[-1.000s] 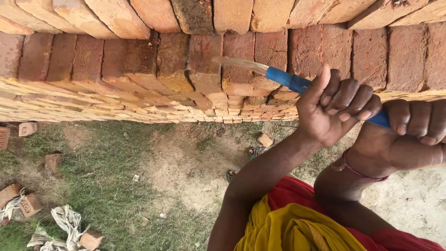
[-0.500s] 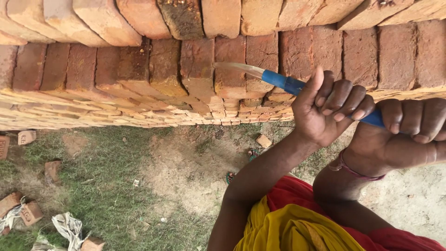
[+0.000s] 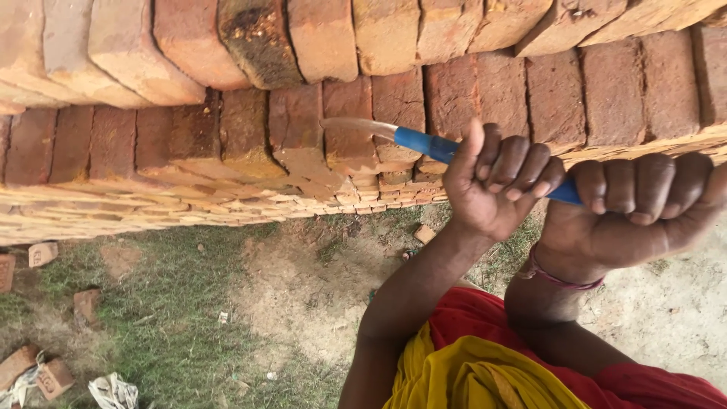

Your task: The person holds a blue hose with both hands and directs a stream of water onto a stack of red bricks. The person moves the hose along the length of the brick stack to wet the bricks thoroughly.

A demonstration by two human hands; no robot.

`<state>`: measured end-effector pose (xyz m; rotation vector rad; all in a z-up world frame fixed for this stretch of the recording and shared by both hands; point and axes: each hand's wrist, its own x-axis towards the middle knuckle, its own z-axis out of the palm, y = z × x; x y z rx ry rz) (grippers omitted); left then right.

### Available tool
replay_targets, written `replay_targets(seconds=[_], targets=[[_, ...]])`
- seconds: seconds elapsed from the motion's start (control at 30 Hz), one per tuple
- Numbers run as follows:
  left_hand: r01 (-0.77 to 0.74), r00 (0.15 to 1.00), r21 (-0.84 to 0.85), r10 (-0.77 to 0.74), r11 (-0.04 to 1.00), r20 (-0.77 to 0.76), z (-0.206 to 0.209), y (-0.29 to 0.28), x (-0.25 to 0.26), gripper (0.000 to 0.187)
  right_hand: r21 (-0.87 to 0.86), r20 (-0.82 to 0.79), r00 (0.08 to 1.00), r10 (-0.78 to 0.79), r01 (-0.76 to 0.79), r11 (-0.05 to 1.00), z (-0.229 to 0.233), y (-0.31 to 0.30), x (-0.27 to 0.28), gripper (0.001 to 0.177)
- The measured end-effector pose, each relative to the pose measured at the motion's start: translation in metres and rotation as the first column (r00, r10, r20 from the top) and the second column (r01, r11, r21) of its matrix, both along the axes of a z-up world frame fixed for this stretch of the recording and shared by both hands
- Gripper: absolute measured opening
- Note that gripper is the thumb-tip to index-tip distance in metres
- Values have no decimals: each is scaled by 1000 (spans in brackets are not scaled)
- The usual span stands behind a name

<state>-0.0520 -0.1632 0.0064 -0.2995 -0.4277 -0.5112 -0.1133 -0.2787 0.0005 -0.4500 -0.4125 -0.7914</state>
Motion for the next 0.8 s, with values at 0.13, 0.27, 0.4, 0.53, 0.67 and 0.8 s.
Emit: replay_targets(seconds=[0.13,0.27,0.4,0.53,0.67,0.8], targets=[[24,999,39,-23,999,-33,7,5,1,61,28,-37,999,11,-10,1000,5,3,3,51],[-24,1000,42,24,999,-1,2,1,6,60,38,-36,999,33,-32,999,8,3,10,51],[-114,992,40,112,993,55,-3,4,11,56,34,-16,999,32,-31,999,12,16,19,47],[-110,994,126,109,986,20,2,18,17,55,81,-31,998,52,-50,995,23,38,21,50],[-128,992,126,128,984,13,-7,27,24,54,142,-98,991,92,-77,987,34,57,26,53],[-183,983,151,181,971,29,-8,34,27,54,243,-157,979,132,-92,966,44,64,31,46]])
